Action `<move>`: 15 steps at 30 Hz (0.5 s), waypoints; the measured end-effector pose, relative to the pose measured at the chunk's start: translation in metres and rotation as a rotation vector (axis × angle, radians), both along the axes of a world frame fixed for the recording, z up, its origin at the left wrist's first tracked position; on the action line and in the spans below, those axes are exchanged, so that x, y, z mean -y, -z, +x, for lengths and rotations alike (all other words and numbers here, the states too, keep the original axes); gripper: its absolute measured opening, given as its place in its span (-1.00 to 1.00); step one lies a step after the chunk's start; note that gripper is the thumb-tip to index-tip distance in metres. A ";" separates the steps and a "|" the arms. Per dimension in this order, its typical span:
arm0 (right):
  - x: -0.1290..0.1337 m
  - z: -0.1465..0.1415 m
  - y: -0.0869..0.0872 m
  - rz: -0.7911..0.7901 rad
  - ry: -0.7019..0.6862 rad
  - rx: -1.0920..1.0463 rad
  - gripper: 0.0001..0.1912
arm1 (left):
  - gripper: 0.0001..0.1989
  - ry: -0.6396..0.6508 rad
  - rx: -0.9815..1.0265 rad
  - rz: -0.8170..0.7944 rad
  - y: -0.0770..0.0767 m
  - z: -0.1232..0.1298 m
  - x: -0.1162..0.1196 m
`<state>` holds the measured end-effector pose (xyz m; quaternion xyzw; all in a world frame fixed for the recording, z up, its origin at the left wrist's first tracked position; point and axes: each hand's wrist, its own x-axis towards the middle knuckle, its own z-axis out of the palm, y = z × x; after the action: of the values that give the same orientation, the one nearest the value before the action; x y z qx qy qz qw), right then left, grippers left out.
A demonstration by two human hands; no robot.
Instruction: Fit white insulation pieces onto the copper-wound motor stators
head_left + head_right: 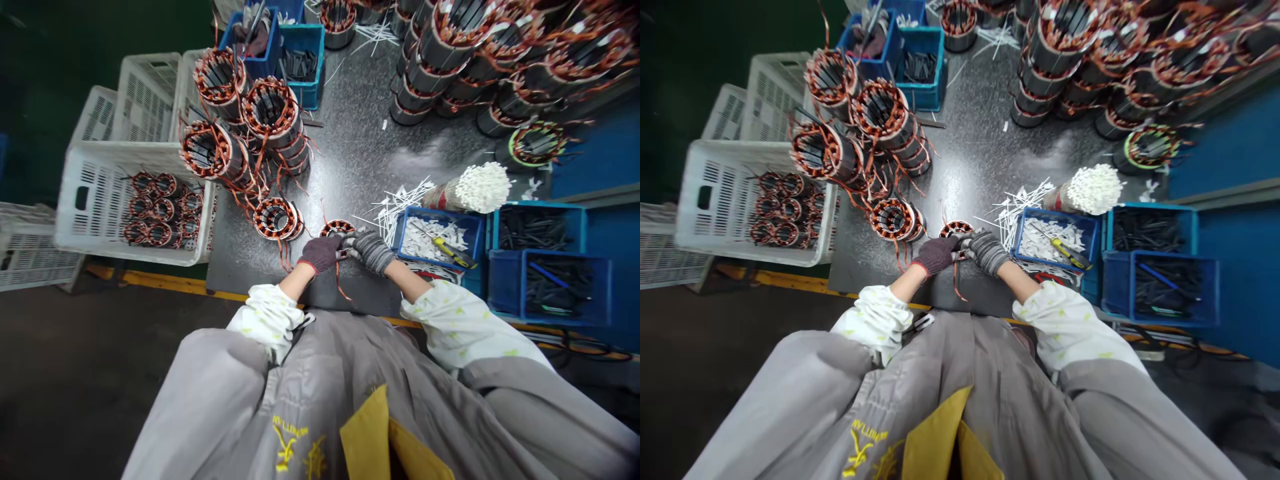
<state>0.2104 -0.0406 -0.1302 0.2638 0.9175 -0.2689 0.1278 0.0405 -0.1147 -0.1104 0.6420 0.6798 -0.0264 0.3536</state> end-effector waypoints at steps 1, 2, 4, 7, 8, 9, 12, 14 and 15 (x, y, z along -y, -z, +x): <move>-0.001 0.002 -0.001 -0.007 0.006 -0.001 -0.66 | -0.55 -0.009 -0.001 -0.004 0.003 -0.001 0.000; -0.001 0.004 -0.001 -0.011 0.019 -0.002 -0.66 | -0.57 -0.028 -0.009 0.000 0.005 -0.003 0.001; -0.002 0.005 -0.003 -0.008 0.069 -0.003 -0.67 | -0.61 -0.096 -0.038 0.026 0.002 -0.010 0.003; -0.003 0.003 -0.005 0.030 0.201 0.009 -0.63 | -0.57 -0.204 -0.073 0.111 -0.004 -0.016 -0.002; -0.003 0.001 -0.005 0.046 0.245 0.017 -0.62 | -0.57 -0.231 -0.053 0.148 -0.005 -0.015 -0.006; -0.003 -0.002 -0.006 0.061 0.286 0.026 -0.63 | -0.58 -0.253 -0.018 0.182 -0.004 -0.014 -0.010; -0.003 -0.015 -0.007 0.107 0.354 0.047 -0.67 | -0.65 -0.330 0.099 0.254 0.005 -0.010 -0.016; -0.005 -0.027 -0.007 0.138 0.348 0.065 -0.63 | -0.64 -0.407 0.115 0.283 0.013 -0.010 -0.011; -0.008 -0.034 -0.006 0.147 0.321 0.080 -0.61 | -0.60 -0.463 0.121 0.296 0.017 -0.011 -0.006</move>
<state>0.1763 -0.0330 -0.1242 0.4261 0.8749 -0.2074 0.1001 0.0299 -0.1085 -0.1271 0.5145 0.7825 0.1929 0.2928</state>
